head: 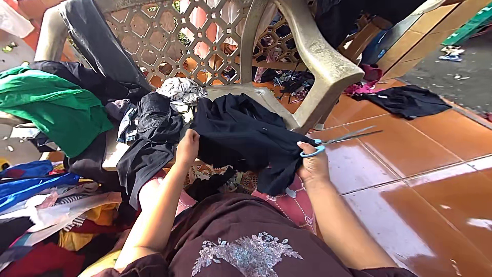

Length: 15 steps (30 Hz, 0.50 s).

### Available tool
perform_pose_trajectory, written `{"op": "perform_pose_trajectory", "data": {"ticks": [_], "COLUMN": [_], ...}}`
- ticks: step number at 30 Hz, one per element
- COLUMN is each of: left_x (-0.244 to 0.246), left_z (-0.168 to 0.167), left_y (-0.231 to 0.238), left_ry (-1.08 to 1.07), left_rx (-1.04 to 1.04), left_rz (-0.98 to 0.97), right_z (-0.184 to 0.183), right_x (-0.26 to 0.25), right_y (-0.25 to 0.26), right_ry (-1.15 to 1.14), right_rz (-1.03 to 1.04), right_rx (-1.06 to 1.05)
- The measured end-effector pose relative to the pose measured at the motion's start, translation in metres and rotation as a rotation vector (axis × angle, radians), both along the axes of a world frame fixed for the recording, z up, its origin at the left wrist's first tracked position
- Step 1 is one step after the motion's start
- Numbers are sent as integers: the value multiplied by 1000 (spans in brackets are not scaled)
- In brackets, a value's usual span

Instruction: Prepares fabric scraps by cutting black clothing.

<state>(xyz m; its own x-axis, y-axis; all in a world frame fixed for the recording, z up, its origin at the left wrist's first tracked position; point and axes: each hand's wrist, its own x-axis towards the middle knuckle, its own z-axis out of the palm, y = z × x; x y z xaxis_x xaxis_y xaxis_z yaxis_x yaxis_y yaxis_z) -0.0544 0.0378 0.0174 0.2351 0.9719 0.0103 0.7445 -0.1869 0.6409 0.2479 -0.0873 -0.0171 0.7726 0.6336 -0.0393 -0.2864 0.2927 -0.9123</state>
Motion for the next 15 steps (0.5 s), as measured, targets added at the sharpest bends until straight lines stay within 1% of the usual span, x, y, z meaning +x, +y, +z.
{"op": "perform_pose_trajectory", "data": {"ticks": [1,3,4,6,7,8,9,10,11,13,15], "left_x": [-9,-29,-38,-48,-47,-43,-38,-34,-30,-13,7], "left_z": [9,25,33,46,51,53,50,41,28,5,-8], "left_y": [-1,-2,-2,0,2,4,5,3,3,2,-4], "left_ry": [-118,-380,-556,-980,-1187,-1325,-1354,-1250,-1024,-511,22], "left_rx": [59,208,284,417,446,448,412,339,246,77,-20], "left_rz": [56,97,92,51,20,-1,-12,-46,-91,-139,-154], "right_z": [4,12,15,23,27,29,28,26,23,16,10], "right_x": [6,16,19,17,12,6,0,-6,-9,-13,-15], "right_y": [-1,-4,-3,0,4,9,14,20,25,35,43], "right_ry": [19,33,25,-27,-61,-98,-138,-169,-189,-215,-321], "right_rz": [-25,-72,-105,-144,-149,-130,-90,-10,106,315,384], "right_rx": [34,112,152,223,254,277,285,272,223,15,-182]}}
